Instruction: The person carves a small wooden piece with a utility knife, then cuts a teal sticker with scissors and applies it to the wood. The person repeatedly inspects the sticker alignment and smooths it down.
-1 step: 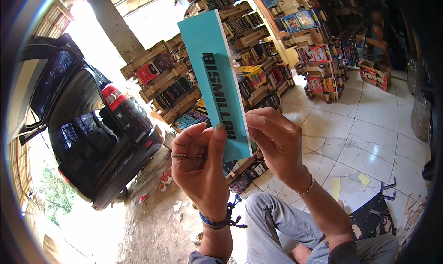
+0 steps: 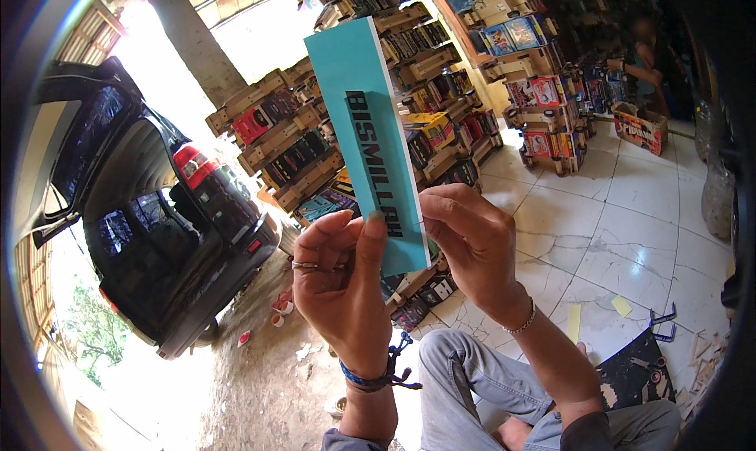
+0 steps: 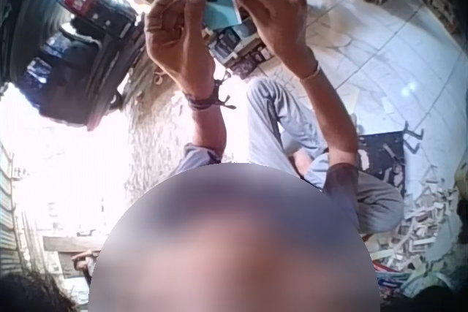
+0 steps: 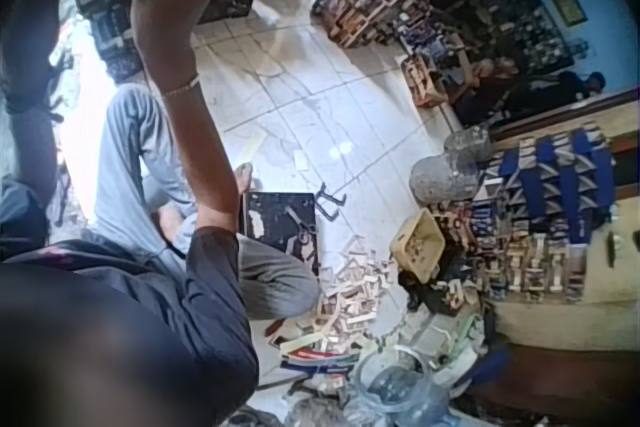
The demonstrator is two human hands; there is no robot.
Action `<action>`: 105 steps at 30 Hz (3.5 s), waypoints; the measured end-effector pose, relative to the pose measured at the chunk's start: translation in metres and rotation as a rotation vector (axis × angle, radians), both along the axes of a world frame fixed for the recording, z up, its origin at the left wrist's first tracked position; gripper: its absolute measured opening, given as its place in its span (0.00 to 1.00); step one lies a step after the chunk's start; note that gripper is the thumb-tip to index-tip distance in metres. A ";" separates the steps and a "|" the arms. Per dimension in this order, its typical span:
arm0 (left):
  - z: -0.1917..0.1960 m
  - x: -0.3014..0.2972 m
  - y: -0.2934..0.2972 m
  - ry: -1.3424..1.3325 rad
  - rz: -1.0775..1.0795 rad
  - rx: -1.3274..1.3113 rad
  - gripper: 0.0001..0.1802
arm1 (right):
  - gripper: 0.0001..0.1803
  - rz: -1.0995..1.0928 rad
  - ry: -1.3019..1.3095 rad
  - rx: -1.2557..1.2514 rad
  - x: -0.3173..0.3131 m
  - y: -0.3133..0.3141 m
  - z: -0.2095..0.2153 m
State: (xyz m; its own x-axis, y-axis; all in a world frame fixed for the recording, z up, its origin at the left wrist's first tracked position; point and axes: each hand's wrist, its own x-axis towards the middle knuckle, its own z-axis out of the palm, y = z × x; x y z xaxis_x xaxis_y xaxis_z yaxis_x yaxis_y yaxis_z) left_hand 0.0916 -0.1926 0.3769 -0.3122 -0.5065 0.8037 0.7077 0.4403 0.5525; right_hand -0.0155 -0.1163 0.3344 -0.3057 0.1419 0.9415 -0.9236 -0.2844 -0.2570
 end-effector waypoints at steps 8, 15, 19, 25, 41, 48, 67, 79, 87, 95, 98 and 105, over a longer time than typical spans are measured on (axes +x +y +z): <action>-0.002 0.000 -0.001 -0.011 0.037 -0.015 0.13 | 0.12 -0.057 0.015 0.022 -0.001 -0.001 -0.002; -0.003 -0.005 -0.002 0.041 0.029 0.013 0.12 | 0.12 -0.050 0.027 0.050 0.001 0.002 0.001; -0.005 -0.006 0.000 0.030 0.014 0.019 0.12 | 0.12 0.020 0.064 0.052 -0.004 0.007 0.004; -0.006 -0.004 0.003 -0.007 0.012 0.002 0.12 | 0.11 0.034 0.120 0.010 -0.008 0.005 0.003; -0.005 -0.005 0.004 -0.038 0.004 -0.014 0.11 | 0.11 0.010 0.132 0.031 -0.013 0.004 -0.003; -0.007 -0.007 -0.002 -0.010 -0.036 -0.064 0.11 | 0.11 0.030 0.126 0.039 -0.013 0.004 -0.003; -0.007 -0.006 0.001 -0.017 0.024 -0.022 0.17 | 0.13 -0.004 0.101 0.047 -0.008 0.007 -0.002; -0.008 -0.008 0.001 -0.004 0.083 -0.149 0.27 | 0.12 0.348 0.078 0.112 -0.006 0.021 0.002; -0.016 -0.011 0.001 0.013 0.156 -0.277 0.29 | 0.13 0.417 -0.086 0.242 -0.003 0.031 0.012; -0.021 -0.013 0.000 -0.009 0.217 -0.328 0.28 | 0.08 0.567 -0.277 0.097 -0.001 0.016 0.012; -0.023 -0.013 -0.001 -0.004 0.171 -0.279 0.27 | 0.07 0.598 -0.342 0.117 0.002 0.014 0.011; -0.027 -0.009 0.002 -0.030 0.134 -0.223 0.23 | 0.06 0.517 -0.319 0.143 0.004 0.014 0.009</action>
